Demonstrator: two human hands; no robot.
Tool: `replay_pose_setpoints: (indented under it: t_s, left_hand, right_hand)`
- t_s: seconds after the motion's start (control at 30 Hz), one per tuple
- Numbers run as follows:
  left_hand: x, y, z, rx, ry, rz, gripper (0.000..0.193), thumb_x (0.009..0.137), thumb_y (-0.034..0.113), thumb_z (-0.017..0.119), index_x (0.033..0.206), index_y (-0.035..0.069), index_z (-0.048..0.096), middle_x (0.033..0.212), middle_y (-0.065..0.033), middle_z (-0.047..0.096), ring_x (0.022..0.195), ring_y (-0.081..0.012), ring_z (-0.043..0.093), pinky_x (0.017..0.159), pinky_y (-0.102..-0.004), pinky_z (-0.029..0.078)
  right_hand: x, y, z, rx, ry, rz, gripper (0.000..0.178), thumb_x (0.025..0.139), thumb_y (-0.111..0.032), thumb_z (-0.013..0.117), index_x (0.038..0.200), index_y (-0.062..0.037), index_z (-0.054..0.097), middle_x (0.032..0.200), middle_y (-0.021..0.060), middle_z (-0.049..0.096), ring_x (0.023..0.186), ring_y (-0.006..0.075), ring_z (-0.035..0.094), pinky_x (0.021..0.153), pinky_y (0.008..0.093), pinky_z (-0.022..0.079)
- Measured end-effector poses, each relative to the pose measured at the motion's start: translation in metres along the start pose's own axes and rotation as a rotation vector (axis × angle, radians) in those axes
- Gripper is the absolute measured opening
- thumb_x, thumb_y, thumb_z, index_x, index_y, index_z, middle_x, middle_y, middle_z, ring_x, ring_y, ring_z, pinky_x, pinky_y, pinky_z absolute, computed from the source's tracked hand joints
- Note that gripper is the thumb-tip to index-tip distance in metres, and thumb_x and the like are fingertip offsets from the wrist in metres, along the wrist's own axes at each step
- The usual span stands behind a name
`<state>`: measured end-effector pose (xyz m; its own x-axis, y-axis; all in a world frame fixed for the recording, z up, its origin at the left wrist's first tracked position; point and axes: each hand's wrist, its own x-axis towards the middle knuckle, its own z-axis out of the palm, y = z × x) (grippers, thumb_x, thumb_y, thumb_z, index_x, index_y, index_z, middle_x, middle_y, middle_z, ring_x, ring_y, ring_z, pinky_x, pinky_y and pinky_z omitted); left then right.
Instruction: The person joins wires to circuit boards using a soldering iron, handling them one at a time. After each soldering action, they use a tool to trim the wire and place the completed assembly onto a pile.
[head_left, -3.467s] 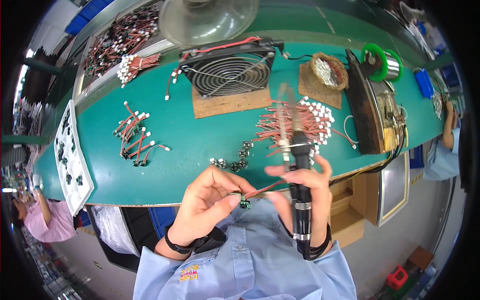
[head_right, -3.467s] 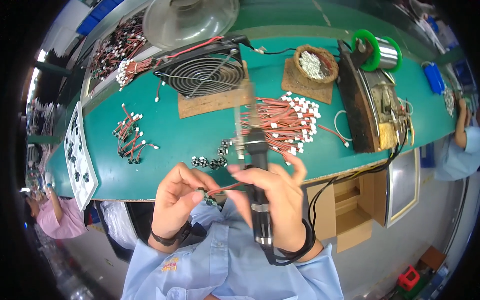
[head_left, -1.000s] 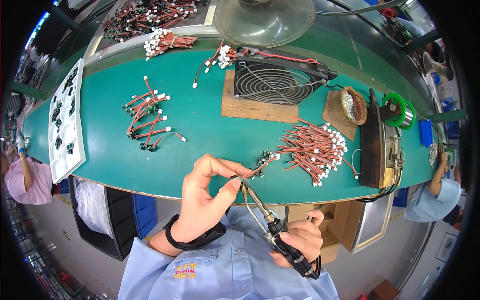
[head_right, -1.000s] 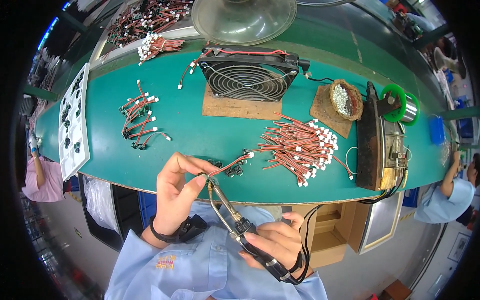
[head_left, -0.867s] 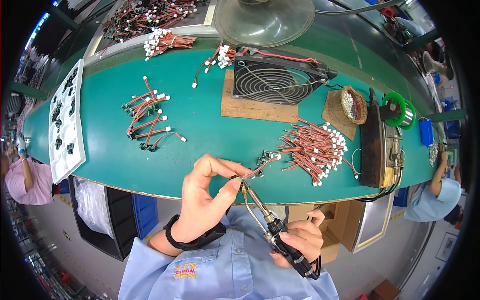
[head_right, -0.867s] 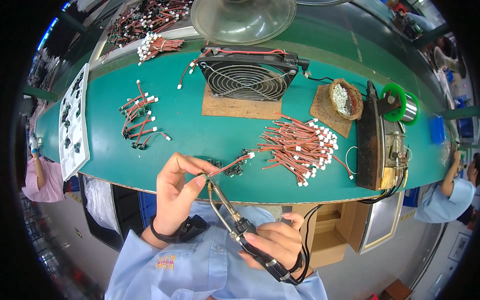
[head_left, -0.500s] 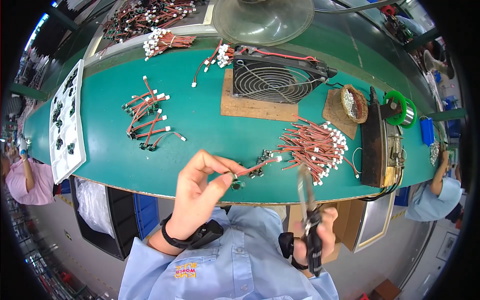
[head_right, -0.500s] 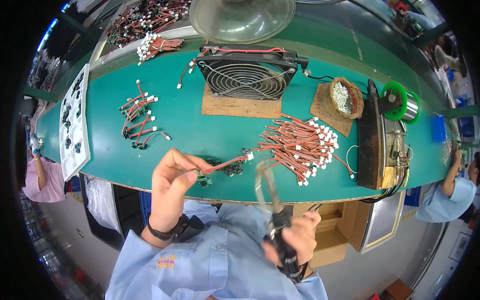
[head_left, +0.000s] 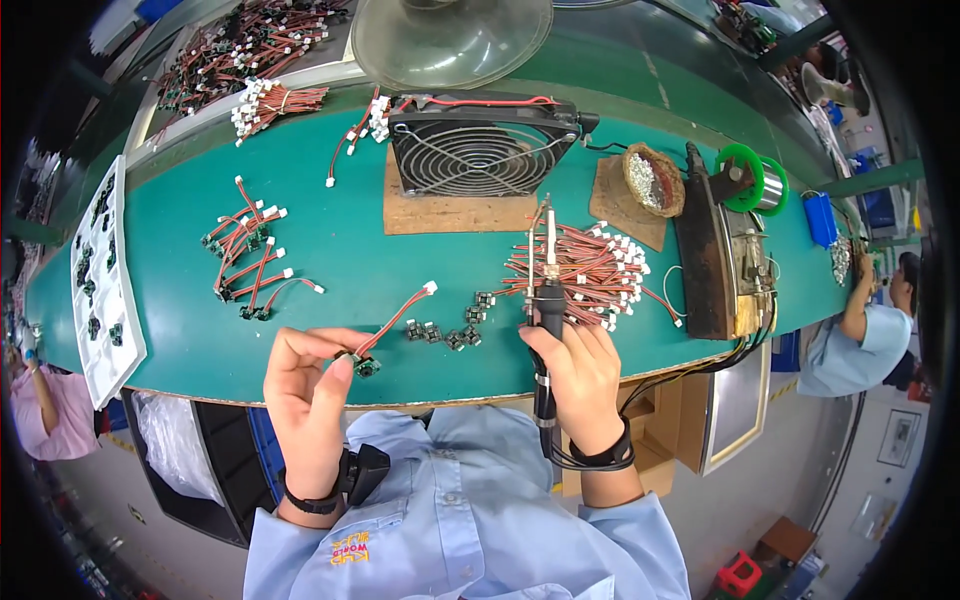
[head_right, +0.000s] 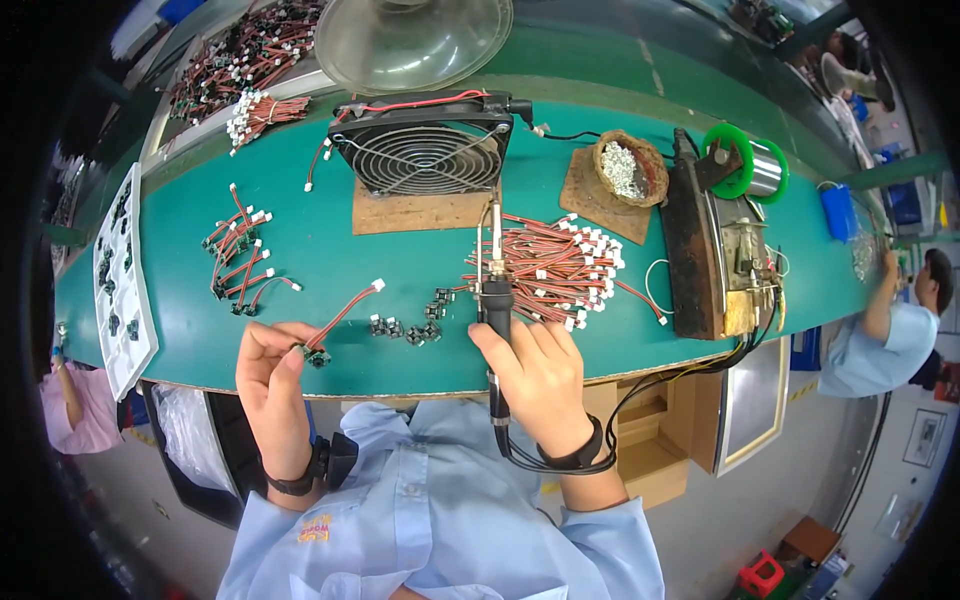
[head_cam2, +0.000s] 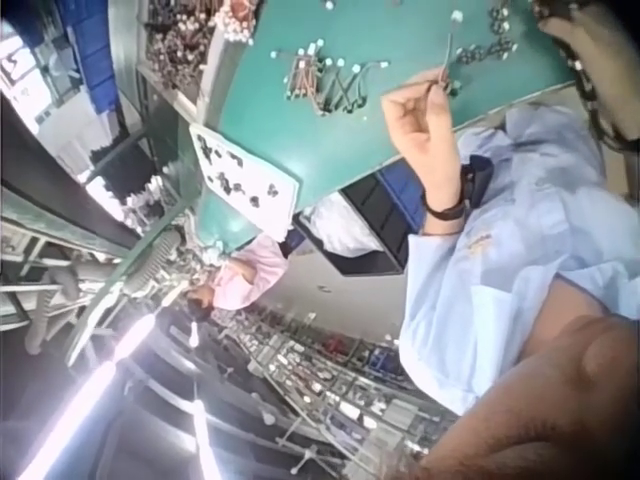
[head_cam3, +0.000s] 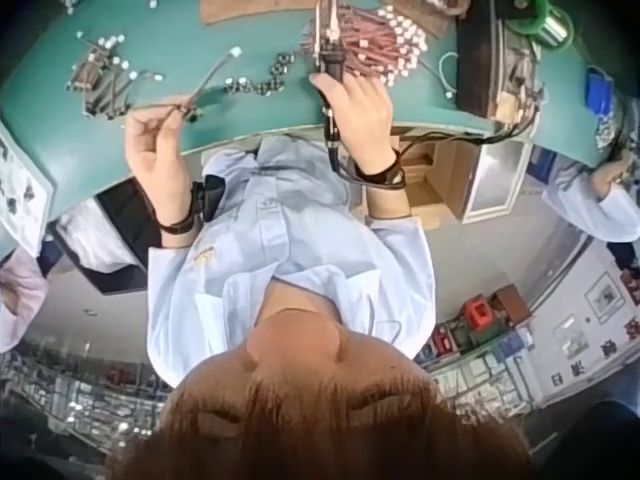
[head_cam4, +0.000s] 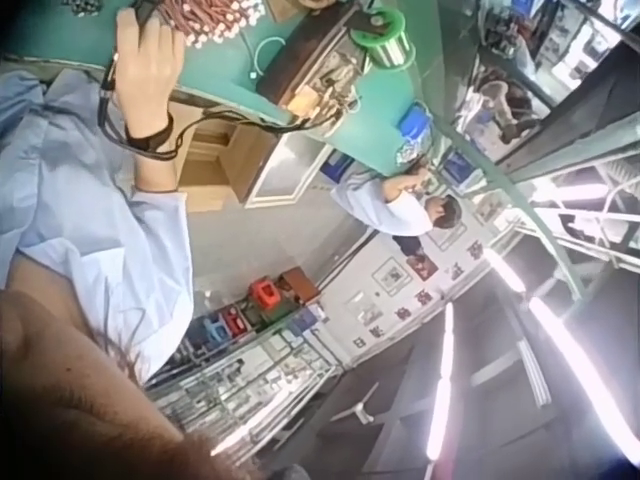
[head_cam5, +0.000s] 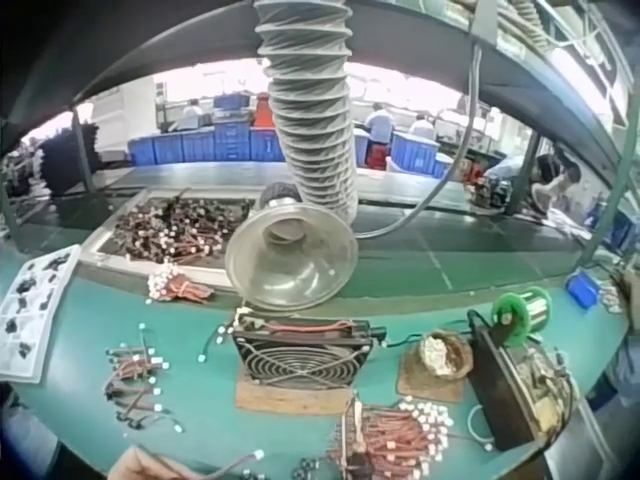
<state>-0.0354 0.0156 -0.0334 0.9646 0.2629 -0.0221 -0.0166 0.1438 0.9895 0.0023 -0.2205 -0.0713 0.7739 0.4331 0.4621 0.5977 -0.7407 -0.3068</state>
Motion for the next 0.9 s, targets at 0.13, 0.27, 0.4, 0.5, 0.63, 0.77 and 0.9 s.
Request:
replay_pose_setpoints:
  t_s: [0.13, 0.27, 0.4, 0.5, 0.63, 0.77, 0.9]
  left_hand:
    - [-0.001, 0.001, 0.004, 0.020, -0.012, 0.033, 0.011, 0.084, 0.003, 0.052, 0.090, 0.002, 0.044, 0.095, -0.0136, 0.058, 0.083, -0.0130, 0.051, 0.080, -0.0270, 0.039]
    - [-0.004, 0.003, 0.005, 0.050, -0.044, 0.063, 0.013, 0.084, 0.002, 0.053, 0.093, 0.002, 0.044, 0.097, -0.0122, 0.057, 0.083, -0.0124, 0.051, 0.079, -0.0257, 0.039]
    - [-0.012, 0.008, 0.009, 0.061, -0.129, -0.007, 0.014, 0.083, 0.000, 0.055, 0.095, 0.001, 0.046, 0.095, -0.0100, 0.057, 0.080, -0.0123, 0.052, 0.076, -0.0242, 0.040]
    - [-0.014, 0.010, 0.019, 0.102, -0.146, -0.091, 0.014, 0.082, -0.001, 0.057, 0.095, -0.001, 0.050, 0.090, -0.0087, 0.057, 0.077, -0.0135, 0.054, 0.072, -0.0239, 0.042]
    - [-0.006, 0.014, 0.030, 0.511, -0.484, 0.149, 0.010, 0.080, -0.002, 0.059, 0.089, -0.001, 0.057, 0.079, -0.0083, 0.057, 0.070, -0.0158, 0.056, 0.062, -0.0256, 0.043]
    - [-0.007, 0.019, 0.044, 0.519, -0.406, 0.108, 0.007, 0.075, -0.002, 0.063, 0.082, -0.001, 0.060, 0.073, -0.0104, 0.057, 0.064, -0.0211, 0.057, 0.057, -0.0284, 0.044]
    - [-0.006, 0.015, 0.049, 0.756, -0.372, 0.415, 0.012, 0.072, 0.003, 0.067, 0.082, 0.003, 0.060, 0.076, -0.0077, 0.057, 0.063, -0.0234, 0.057, 0.055, -0.0322, 0.045]
  right_hand:
    - [0.002, 0.001, 0.003, -0.033, -0.045, -0.001, 0.030, 0.067, -0.001, 0.061, 0.097, -0.0062, 0.058, 0.080, 0.0082, 0.060, 0.064, 0.0217, 0.056, 0.055, 0.0315, 0.040]
    - [0.001, -0.001, 0.013, 0.214, 0.121, 0.162, 0.027, 0.074, 0.004, 0.060, 0.098, -0.0064, 0.054, 0.083, 0.0089, 0.060, 0.070, 0.0189, 0.059, 0.063, 0.0306, 0.046]
    - [0.002, -0.018, 0.015, 0.754, 0.359, 0.382, 0.024, 0.081, 0.010, 0.055, 0.098, -0.0045, 0.046, 0.094, 0.0162, 0.063, 0.083, 0.0215, 0.064, 0.075, 0.0340, 0.051]
    - [0.003, -0.028, 0.011, 1.109, 0.395, 0.431, 0.023, 0.084, 0.011, 0.051, 0.098, -0.0039, 0.042, 0.097, 0.0198, 0.062, 0.090, 0.0241, 0.064, 0.081, 0.0371, 0.051]
    - [-0.002, -0.032, 0.010, 1.071, 0.381, 0.310, 0.027, 0.081, 0.014, 0.051, 0.099, -0.0040, 0.043, 0.102, 0.0254, 0.060, 0.089, 0.0290, 0.064, 0.078, 0.0393, 0.053]
    - [-0.010, -0.033, -0.001, 0.842, 0.203, 0.124, 0.033, 0.077, 0.012, 0.057, 0.100, -0.0068, 0.044, 0.102, 0.0252, 0.061, 0.086, 0.0287, 0.064, 0.075, 0.0355, 0.053]
    - [-0.006, -0.039, -0.016, 0.651, 0.114, 0.011, 0.041, 0.071, 0.007, 0.067, 0.100, -0.0096, 0.045, 0.096, 0.0232, 0.064, 0.086, 0.0291, 0.064, 0.074, 0.0357, 0.051]
